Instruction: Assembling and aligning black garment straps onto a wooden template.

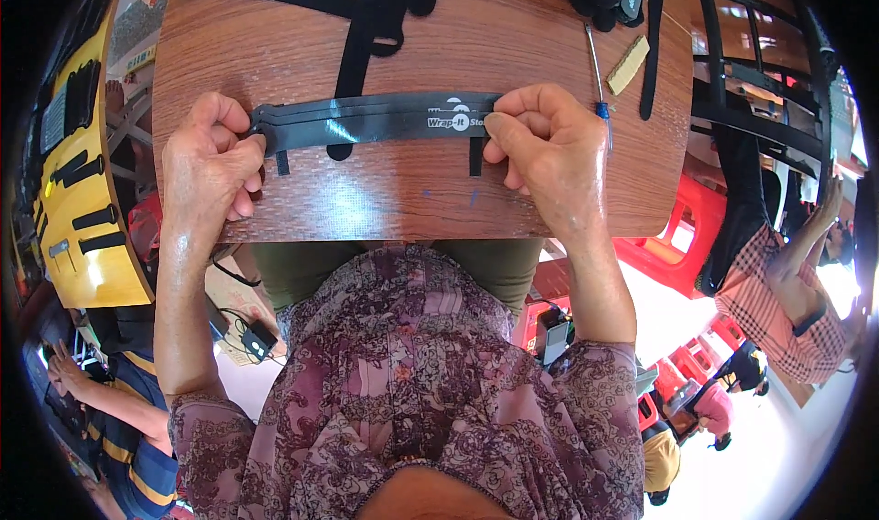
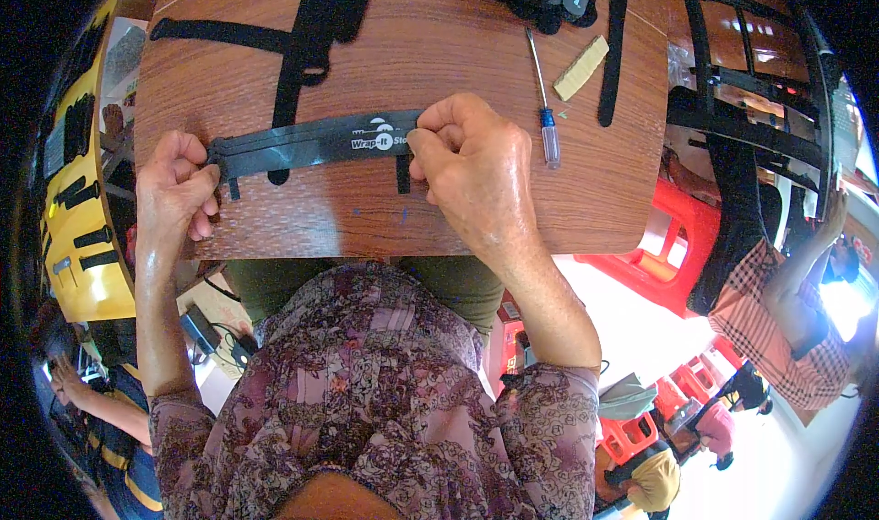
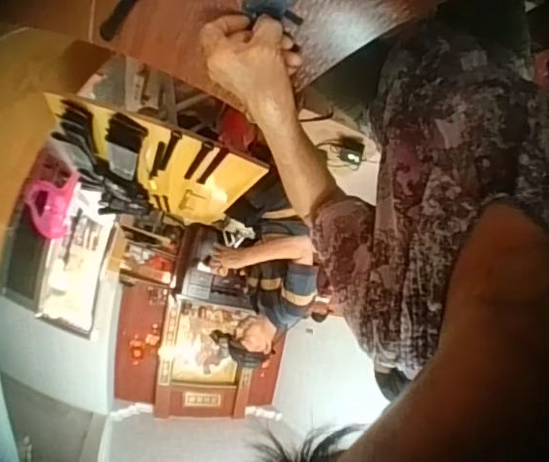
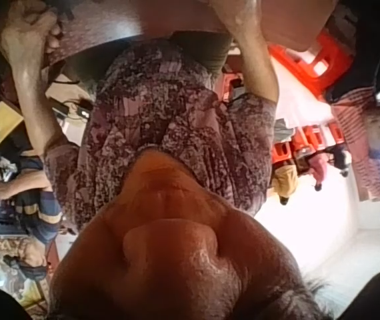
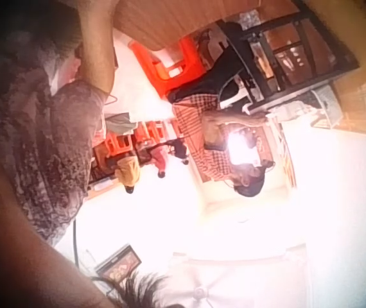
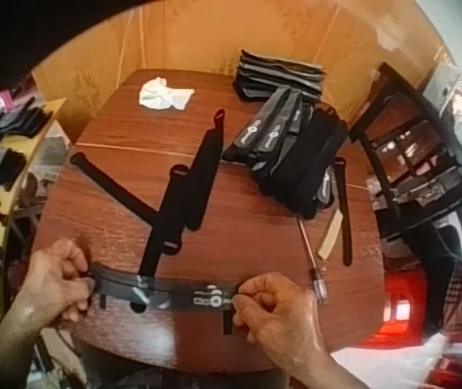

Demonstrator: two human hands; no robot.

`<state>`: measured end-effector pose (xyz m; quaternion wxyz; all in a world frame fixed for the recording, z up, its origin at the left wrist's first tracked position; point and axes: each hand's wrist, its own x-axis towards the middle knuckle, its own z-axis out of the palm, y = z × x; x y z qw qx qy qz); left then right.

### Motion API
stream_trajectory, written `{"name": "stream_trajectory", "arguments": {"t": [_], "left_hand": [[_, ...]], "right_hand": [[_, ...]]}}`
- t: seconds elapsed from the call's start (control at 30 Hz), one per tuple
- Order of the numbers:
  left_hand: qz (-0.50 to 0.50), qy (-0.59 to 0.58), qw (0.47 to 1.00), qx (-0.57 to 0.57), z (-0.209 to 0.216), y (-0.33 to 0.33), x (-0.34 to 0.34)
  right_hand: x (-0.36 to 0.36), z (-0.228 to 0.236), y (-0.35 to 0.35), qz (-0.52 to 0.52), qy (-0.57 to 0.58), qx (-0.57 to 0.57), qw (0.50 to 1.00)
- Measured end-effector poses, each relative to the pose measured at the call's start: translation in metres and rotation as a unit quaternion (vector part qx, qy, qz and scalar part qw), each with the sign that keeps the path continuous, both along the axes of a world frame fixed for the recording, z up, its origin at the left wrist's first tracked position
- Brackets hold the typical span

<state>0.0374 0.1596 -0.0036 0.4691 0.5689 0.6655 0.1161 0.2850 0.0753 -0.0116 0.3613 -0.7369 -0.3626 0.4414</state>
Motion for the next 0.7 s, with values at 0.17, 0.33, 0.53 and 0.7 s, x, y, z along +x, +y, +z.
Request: {"name": "stream_trajectory", "arguments": {"t": [0.17,0.33,0.53,0.7], "left_hand": [[-0.004,-0.002,1.000,-0.002,0.001,0.000,-0.001],[-0.017,-0.001,1.000,-0.003,-0.007,0.002,-0.006],[-0.020,0.008,1.000,0.000,-0.007,0.002,-0.007],[-0.016,-0.003,1.000,-0.015,-0.006,0.005,-0.006]], "right_hand": [[-0.002,-0.001,0.000,0.006,-0.026,0.006,1.000],[-0.003,-0.007,-0.001,0.006,-0.067,0.023,0.997],[-0.003,-0.003,-0.001,0.012,-0.100,0.006,0.995],[-0.003,0.002,0.002,0.016,-0.091,-0.004,0.996]]}}
